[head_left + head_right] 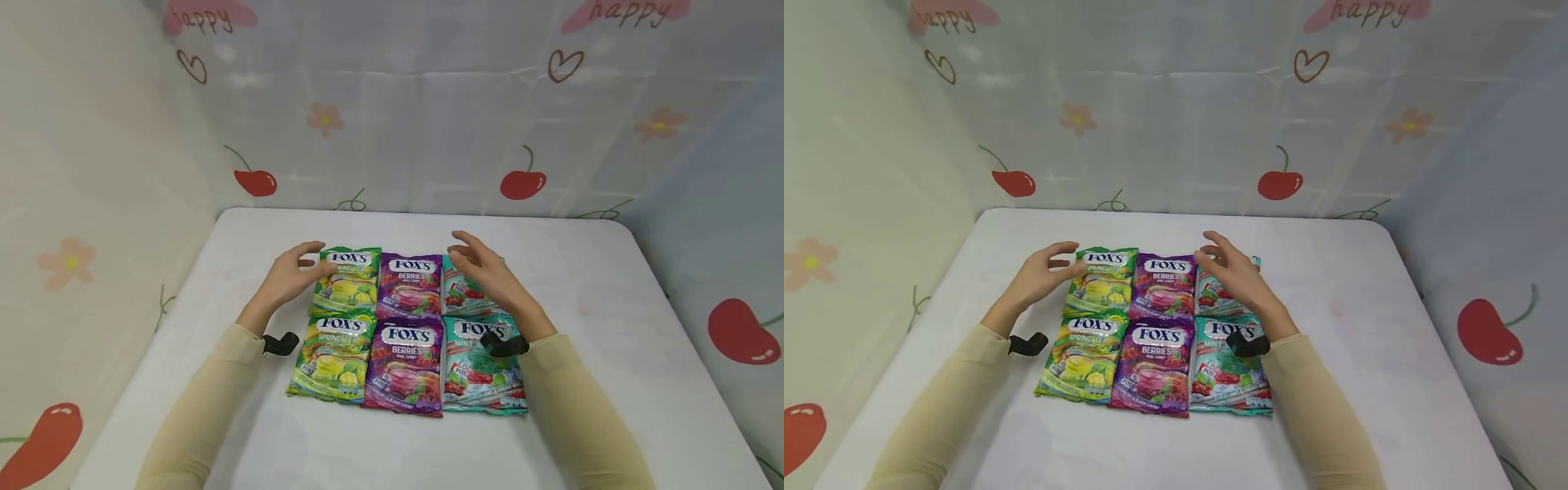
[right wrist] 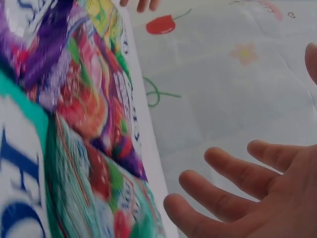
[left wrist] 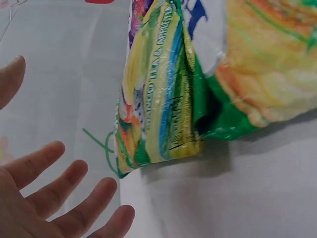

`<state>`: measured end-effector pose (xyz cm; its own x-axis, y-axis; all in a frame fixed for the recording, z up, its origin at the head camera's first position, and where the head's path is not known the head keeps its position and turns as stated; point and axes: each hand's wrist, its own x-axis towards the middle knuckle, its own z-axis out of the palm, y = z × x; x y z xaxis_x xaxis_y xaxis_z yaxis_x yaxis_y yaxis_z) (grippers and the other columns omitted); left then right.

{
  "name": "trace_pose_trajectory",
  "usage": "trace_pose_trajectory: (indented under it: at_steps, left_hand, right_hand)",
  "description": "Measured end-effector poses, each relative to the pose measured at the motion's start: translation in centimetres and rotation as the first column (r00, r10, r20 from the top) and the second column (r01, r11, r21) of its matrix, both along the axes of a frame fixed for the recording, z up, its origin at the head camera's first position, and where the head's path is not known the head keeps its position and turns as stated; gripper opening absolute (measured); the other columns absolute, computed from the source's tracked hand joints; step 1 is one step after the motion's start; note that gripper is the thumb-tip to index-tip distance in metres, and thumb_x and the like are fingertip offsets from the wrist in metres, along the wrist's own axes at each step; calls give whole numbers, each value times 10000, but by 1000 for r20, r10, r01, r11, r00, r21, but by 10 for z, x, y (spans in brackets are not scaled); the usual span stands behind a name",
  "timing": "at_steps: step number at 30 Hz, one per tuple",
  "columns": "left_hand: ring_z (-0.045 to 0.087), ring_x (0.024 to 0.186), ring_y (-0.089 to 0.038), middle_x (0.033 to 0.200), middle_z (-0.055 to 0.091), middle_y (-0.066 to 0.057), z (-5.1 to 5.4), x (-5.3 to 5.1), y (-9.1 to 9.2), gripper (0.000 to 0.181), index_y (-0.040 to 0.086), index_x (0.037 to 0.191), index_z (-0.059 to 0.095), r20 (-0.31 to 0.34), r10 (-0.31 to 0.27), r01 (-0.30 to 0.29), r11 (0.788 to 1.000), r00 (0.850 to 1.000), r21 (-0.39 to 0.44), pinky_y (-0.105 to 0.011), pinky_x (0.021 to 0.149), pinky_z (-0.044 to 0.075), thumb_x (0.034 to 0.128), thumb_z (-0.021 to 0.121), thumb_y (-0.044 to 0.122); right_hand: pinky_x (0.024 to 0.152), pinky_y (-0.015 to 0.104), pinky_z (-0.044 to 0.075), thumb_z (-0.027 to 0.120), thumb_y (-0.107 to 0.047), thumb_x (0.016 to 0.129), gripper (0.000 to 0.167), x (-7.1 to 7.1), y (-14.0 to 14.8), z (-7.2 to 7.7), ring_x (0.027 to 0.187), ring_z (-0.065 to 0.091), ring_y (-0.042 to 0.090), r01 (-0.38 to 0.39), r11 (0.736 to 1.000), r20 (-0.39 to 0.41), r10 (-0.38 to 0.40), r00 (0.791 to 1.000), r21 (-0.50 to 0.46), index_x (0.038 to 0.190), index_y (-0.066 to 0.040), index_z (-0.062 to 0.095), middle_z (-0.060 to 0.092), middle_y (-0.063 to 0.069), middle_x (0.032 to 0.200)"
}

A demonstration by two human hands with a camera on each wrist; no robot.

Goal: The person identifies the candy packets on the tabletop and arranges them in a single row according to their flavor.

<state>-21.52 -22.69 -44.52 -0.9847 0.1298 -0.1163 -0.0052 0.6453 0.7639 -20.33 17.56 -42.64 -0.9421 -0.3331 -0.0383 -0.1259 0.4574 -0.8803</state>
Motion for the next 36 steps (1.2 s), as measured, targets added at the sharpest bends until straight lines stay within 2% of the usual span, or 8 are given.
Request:
trace_pose_trajectory:
  at_steps: [3, 9, 14, 19, 22, 28, 32, 36]
  left_hand:
    - [511, 1402, -396, 1619, 432, -67, -8, 0, -2, 849, 218, 1553, 452, 12, 20, -20, 1000, 1000, 6, -609, 1058, 511, 878, 702, 669]
    - [550, 1364, -406, 1627, 413, -90, -21, 0, -4, 802, 203, 1550, 453, 37, 55, -57, 997, 998, 44, -587, 1040, 532, 903, 727, 589]
    - [613, 1281, -387, 1598, 438, -132, -29, 0, -4, 722, 176, 1552, 449, 67, 87, -93, 991, 994, 92, -480, 927, 611, 942, 744, 426]
    - [660, 1165, -341, 1435, 577, -190, -33, -1, -4, 709, 187, 1576, 410, 112, 131, -145, 982, 985, 121, -359, 814, 634, 961, 740, 310]
    - [699, 1056, -302, 1324, 647, -216, -36, 0, -6, 691, 157, 1573, 413, 128, 130, -146, 982, 983, 124, -333, 789, 628, 975, 732, 291]
    - [716, 821, -197, 1185, 712, -234, -38, 0, -5, 514, 36, 1437, 559, 159, 104, -125, 984, 982, 125, -346, 768, 630, 994, 711, 248]
    - [702, 796, -168, 1159, 704, -237, -38, -2, -5, 477, -22, 1417, 566, 171, 91, -111, 987, 981, 112, -330, 756, 628, 1013, 677, 205]
    - [679, 824, -178, 1138, 690, -225, -37, -3, -7, 469, -22, 1441, 544, 175, 95, -111, 990, 980, 85, -292, 710, 603, 1035, 638, 192]
  right_hand:
    - [1135, 630, 436, 518, -481, 1067, 688, 1, -11, -4, 1409, 496, 434, -21, 998, 44, 23, 999, -56, 1638, -191, 264, 428, 203, 1599]
    - [1087, 573, 505, 545, -463, 1061, 659, 2, -31, -12, 1349, 558, 422, 1, 994, 92, 9, 996, -106, 1607, -158, 337, 477, 219, 1546]
    - [1040, 505, 557, 559, -472, 1053, 657, 2, -49, -20, 1300, 599, 395, -1, 988, 141, 23, 990, -152, 1586, -138, 369, 529, 203, 1491]
    - [1013, 467, 580, 562, -460, 1055, 660, 0, -73, -25, 1272, 623, 384, -21, 972, 205, 71, 976, -233, 1584, -119, 366, 522, 196, 1507]
    - [1028, 454, 573, 558, -472, 1053, 686, -1, -85, -29, 1264, 631, 367, -28, 966, 242, 92, 966, -257, 1592, -99, 352, 533, 186, 1500]
    - [1075, 464, 540, 559, -472, 1053, 689, -1, -103, -33, 1278, 624, 340, -25, 968, 305, 103, 947, -251, 1585, -80, 361, 537, 172, 1506]
    - [1090, 454, 530, 577, -441, 1052, 687, -2, -113, -32, 1296, 609, 338, -17, 973, 344, 98, 934, -231, 1578, -54, 364, 518, 187, 1522]
    - [1091, 439, 530, 586, -401, 1055, 689, -5, -124, -29, 1319, 592, 340, -10, 980, 373, 85, 924, -200, 1587, -37, 342, 491, 198, 1547]
